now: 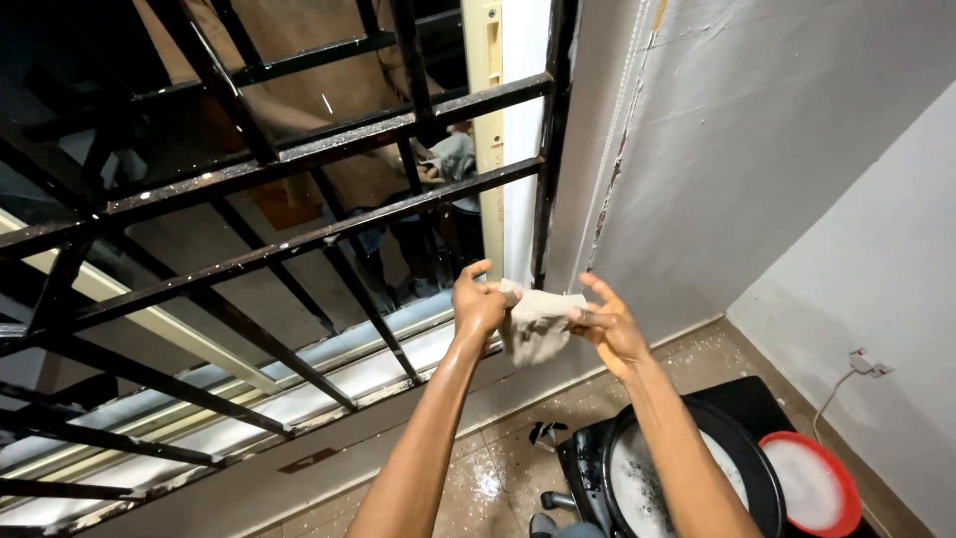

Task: Cleaning the window glass, metal bars, and frame using a cloth and soapy water.

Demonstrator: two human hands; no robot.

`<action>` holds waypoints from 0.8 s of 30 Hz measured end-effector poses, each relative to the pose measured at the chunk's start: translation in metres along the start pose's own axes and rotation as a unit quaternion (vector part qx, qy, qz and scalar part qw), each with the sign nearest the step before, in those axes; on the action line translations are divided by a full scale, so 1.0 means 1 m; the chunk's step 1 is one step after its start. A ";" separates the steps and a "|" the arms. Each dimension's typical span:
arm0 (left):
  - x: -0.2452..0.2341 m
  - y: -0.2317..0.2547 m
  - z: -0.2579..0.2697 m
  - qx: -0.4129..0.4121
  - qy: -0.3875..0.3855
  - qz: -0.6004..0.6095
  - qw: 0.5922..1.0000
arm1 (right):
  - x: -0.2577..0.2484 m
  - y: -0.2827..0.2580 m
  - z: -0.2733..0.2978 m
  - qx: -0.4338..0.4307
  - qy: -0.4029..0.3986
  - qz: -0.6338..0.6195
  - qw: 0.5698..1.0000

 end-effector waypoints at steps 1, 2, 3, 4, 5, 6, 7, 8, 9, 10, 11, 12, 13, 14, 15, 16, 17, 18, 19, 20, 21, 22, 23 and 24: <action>0.000 0.000 0.000 -0.001 0.000 -0.001 1.000 | 0.022 -0.012 0.009 0.001 0.001 -0.001 1.000; 0.001 0.000 -0.001 0.006 0.026 -0.040 0.999 | 0.043 -0.024 0.018 0.021 0.002 0.077 0.997; 0.001 0.000 -0.001 0.013 0.052 -0.079 0.995 | 0.063 -0.037 0.027 0.042 0.003 0.154 0.987; 0.002 0.000 -0.004 0.012 0.052 -0.078 0.996 | 0.047 -0.020 0.021 0.042 0.003 0.155 0.987; 0.004 0.000 -0.006 0.008 0.047 -0.070 0.996 | 0.030 -0.008 0.013 -0.012 0.021 0.306 0.952; 0.004 0.001 -0.009 0.005 0.044 -0.062 0.997 | 0.015 0.003 0.006 -0.066 0.038 0.449 0.890; 0.005 0.006 -0.009 0.004 0.045 -0.062 0.997 | 0.019 -0.004 0.007 -0.066 0.037 0.449 0.890; 0.006 0.010 -0.009 -0.016 0.026 -0.044 0.999 | 0.020 -0.014 0.008 -0.074 0.076 0.488 0.867; 0.008 0.014 -0.010 -0.036 0.006 -0.027 0.999 | 0.022 -0.024 0.009 -0.083 0.114 0.524 0.840; 0.008 0.019 -0.013 -0.036 0.006 -0.027 0.999 | 0.031 -0.038 0.008 -0.083 0.114 0.525 0.840; 0.010 0.024 -0.016 -0.038 0.003 -0.030 0.999 | 0.041 -0.054 0.007 -0.097 0.113 0.593 0.791; 0.012 0.028 -0.019 -0.040 -0.001 -0.034 0.999 | 0.051 -0.070 0.007 -0.111 0.112 0.658 0.737; 0.013 0.039 -0.020 -0.041 -0.002 -0.034 0.999 | 0.053 -0.075 -0.002 -0.111 0.113 0.658 0.736; 0.014 0.053 -0.022 -0.009 0.001 -0.013 1.000 | 0.055 -0.084 -0.011 -0.156 0.134 0.619 0.758; 0.016 0.066 -0.023 0.022 0.005 0.009 1.000 | 0.057 -0.094 -0.020 -0.201 0.154 0.577 0.776; 0.019 0.076 -0.025 0.022 0.002 0.009 1.000 | 0.065 -0.100 -0.031 -0.202 0.157 0.578 0.775; 0.025 0.089 -0.026 0.058 -0.034 0.099 0.993 | 0.072 -0.108 -0.042 -0.224 0.174 0.549 0.786; 0.029 0.101 -0.026 0.091 -0.069 0.188 0.976 | 0.080 -0.115 -0.052 -0.245 0.191 0.520 0.796; 0.033 0.106 -0.026 0.090 -0.071 0.188 0.975 | 0.092 -0.116 -0.056 -0.244 0.194 0.521 0.795; 0.038 0.112 -0.026 0.098 -0.103 0.259 0.955 | 0.102 -0.119 -0.059 -0.288 0.234 0.411 0.833; 0.043 0.118 -0.026 0.104 -0.134 0.328 0.929 | 0.111 -0.121 -0.061 -0.327 0.270 0.294 0.857; 0.045 0.117 -0.027 0.106 -0.134 0.329 0.929 | 0.116 -0.110 -0.064 -0.329 0.269 0.294 0.856; 0.048 0.118 -0.028 0.112 -0.143 0.346 0.921 | 0.124 -0.105 -0.063 -0.432 0.245 0.271 0.824; 0.049 0.117 -0.030 0.118 -0.151 0.362 0.912 | 0.134 -0.097 -0.060 -0.529 0.216 0.244 0.783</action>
Point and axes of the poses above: each hand's wrist, its own z-axis away from the middle knuckle, its own x-axis out of the palm, y = z × x, the point moved 4 cm from there along -z, towards the middle knuckle, and after that the axes turned 8 degrees about -x, right-handed, at the moved point
